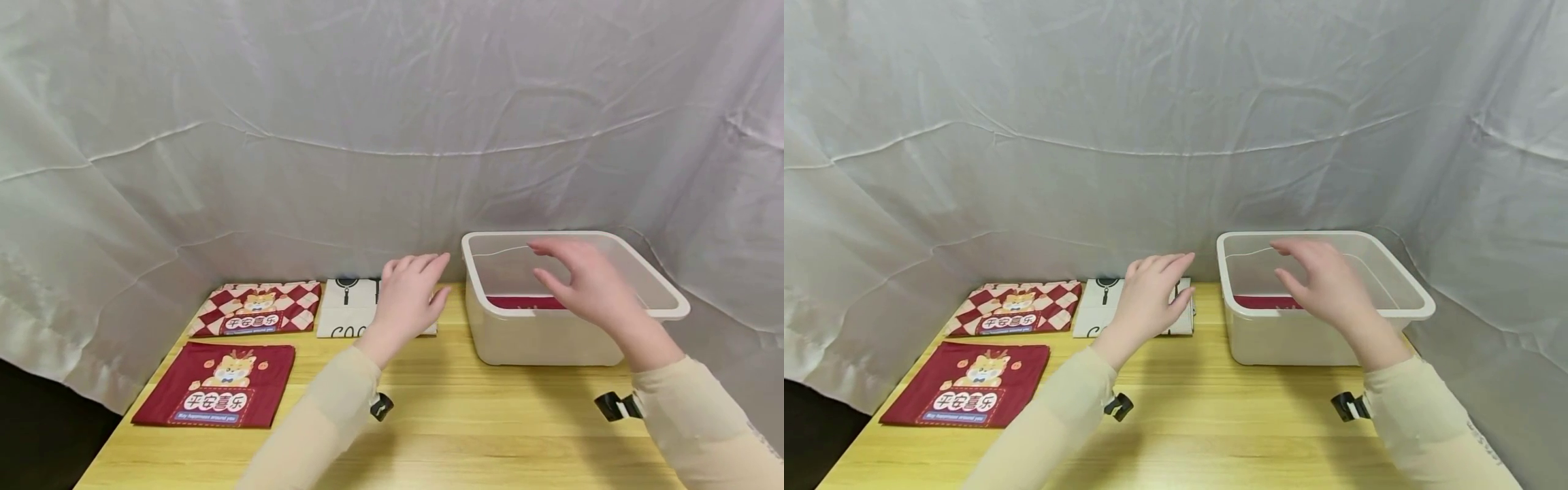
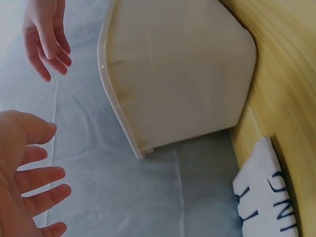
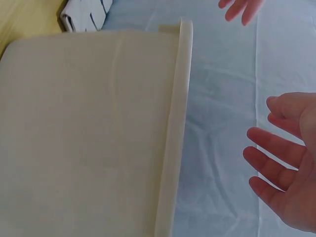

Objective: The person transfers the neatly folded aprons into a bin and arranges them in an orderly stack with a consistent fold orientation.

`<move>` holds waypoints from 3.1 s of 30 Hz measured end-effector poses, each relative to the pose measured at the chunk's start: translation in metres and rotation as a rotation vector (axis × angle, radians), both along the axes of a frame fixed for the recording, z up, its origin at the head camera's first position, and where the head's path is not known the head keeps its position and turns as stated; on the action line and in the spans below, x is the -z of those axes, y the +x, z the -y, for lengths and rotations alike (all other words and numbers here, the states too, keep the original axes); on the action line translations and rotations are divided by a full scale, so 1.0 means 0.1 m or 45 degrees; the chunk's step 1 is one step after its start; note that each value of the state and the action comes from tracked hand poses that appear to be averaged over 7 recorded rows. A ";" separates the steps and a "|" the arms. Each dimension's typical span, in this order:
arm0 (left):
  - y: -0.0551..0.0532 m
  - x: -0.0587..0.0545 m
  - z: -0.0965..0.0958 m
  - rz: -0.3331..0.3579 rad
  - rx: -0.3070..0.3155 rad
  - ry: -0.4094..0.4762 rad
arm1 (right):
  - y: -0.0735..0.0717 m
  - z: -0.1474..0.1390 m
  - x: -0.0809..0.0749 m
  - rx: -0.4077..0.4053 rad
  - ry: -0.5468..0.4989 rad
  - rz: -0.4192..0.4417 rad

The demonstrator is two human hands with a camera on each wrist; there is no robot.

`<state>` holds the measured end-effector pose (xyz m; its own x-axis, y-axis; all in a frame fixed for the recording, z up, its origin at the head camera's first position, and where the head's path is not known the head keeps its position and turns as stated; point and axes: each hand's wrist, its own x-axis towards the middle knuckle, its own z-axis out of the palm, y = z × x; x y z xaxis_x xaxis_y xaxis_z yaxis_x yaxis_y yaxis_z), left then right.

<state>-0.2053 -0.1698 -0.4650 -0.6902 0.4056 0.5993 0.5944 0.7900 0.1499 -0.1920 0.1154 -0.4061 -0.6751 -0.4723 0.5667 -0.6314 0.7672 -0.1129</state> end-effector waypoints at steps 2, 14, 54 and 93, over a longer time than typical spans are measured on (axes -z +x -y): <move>0.00 0.04 0.06 -0.003 -0.004 0.013 | 0.02 0.04 0.02 -0.004 -0.011 -0.019; 0.02 0.24 0.42 0.010 -0.017 0.081 | 0.08 0.28 0.19 -0.093 -0.072 -0.072; 0.17 0.91 1.79 0.269 -0.294 0.103 | 0.25 1.27 0.76 -0.342 -0.075 0.018; 0.40 1.34 2.83 1.046 -0.535 -0.087 | 0.20 1.90 1.60 -0.246 -0.635 0.994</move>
<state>-0.1657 -0.4529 -0.5986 -0.9863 0.0424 -0.1592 -0.0149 0.9393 0.3427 -0.1716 -0.0747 -0.5664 -0.8843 -0.4404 0.1548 -0.3501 0.4063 -0.8440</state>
